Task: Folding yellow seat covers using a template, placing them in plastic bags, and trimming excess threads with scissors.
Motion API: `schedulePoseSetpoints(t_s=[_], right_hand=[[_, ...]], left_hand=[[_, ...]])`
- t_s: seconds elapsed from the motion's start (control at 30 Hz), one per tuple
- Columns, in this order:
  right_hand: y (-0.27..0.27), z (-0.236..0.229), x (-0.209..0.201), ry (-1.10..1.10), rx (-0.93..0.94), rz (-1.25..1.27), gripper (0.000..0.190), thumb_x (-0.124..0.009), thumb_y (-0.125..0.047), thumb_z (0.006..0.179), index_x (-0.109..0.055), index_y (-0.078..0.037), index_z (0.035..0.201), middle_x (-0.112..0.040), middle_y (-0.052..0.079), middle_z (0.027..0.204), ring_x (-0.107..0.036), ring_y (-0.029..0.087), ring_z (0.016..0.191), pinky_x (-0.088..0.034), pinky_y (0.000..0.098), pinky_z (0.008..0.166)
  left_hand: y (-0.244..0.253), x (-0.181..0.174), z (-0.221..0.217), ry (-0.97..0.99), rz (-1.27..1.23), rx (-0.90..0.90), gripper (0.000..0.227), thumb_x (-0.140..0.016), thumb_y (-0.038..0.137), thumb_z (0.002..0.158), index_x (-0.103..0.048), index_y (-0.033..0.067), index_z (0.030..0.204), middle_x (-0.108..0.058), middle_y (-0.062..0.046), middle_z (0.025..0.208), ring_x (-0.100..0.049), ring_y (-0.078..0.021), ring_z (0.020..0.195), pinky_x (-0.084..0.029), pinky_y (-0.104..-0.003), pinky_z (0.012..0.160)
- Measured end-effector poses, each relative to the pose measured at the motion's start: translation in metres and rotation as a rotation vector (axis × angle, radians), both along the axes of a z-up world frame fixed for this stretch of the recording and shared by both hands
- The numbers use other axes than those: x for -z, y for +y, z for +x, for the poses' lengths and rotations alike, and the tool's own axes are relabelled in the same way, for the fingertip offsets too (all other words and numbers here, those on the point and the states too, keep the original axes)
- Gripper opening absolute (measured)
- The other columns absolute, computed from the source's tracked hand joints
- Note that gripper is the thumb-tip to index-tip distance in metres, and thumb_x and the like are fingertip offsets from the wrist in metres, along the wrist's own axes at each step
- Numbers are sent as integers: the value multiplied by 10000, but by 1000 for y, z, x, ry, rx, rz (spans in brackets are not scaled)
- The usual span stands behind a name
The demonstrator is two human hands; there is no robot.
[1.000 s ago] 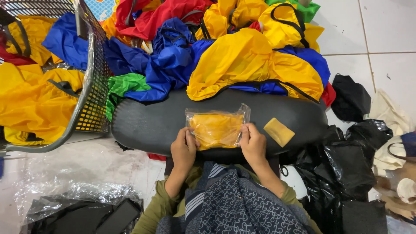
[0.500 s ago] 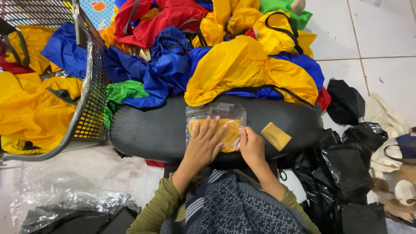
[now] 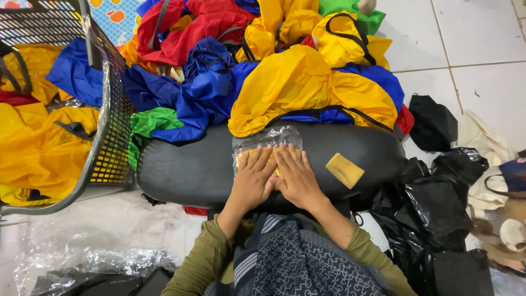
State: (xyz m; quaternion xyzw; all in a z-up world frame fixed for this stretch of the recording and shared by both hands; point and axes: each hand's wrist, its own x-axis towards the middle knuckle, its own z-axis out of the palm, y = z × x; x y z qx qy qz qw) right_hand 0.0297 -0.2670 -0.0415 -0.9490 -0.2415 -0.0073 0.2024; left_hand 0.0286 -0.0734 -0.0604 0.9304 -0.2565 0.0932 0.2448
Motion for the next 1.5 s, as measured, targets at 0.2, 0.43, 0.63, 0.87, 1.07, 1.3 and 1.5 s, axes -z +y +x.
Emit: schedulePoseSetpoints(t_s=[0.2, 0.43, 0.63, 0.87, 1.07, 1.3, 1.5], right_hand=[[0, 2, -1, 89, -1, -27, 659, -371, -457, 1098, -303, -51, 1613, -294, 214, 1658, -214, 389, 1539, -7, 665, 1194], [-4, 21, -22, 259, 102, -73, 745, -482, -592, 1004, -316, -214, 1624, -18, 293, 1689, 20, 501, 1541, 8, 695, 1188], [-8, 46, 3, 240, 269, 46, 895, -554, -471, 1008, -57, -145, 1676, -373, 307, 1542, -199, 568, 1486, -73, 711, 1182], [-16, 62, -19, 421, 412, 722, 982, -782, 8, 788, -305, -220, 1615, -678, 86, 944, -687, 231, 892, -577, 393, 890], [-33, 45, -82, 150, 124, 969, 548, -871, 73, 727, -689, -26, 1234, -760, 114, 922, -719, 158, 728, -627, 296, 744], [-60, -2, -50, -38, -213, 673, 206, -805, 19, 758, -830, -150, 874, -785, -17, 791, -699, 214, 668, -583, 421, 852], [-64, -30, -41, 135, -66, 656, 77, -804, -67, 828, -812, -127, 876, -808, 15, 759, -724, 215, 642, -567, 339, 668]], left_hand=[[12, 1, 12, 263, -209, 14, 503, -303, 387, 1116, -490, 222, 1553, -339, -66, 1676, -218, -296, 1568, -81, -440, 1259], [16, -9, 11, 73, -751, -210, 515, -767, 97, 889, -662, 123, 1392, -549, -140, 1526, -443, -345, 1452, -350, -426, 1190], [38, 3, 15, 336, -430, -577, 1179, -867, 520, 791, -211, 22, 1634, -518, -191, 1499, -235, -535, 1490, 3, -715, 1179], [59, -8, 37, 596, -748, -412, 1014, -864, 147, 803, -266, 50, 1616, -763, -169, 1017, -649, -348, 1054, -328, -524, 1004], [54, -99, 23, 125, -807, -180, 511, -843, -35, 762, -765, 189, 1214, -696, -14, 883, -706, -203, 910, -586, -328, 895], [63, -46, -21, -175, -472, -10, 139, -770, 122, 882, -822, 248, 857, -738, 88, 874, -713, -188, 962, -522, -376, 953], [61, -21, -72, 10, -446, -14, 198, -707, 214, 954, -793, 149, 1121, -765, -38, 1078, -692, -300, 1140, -440, -499, 1076]])
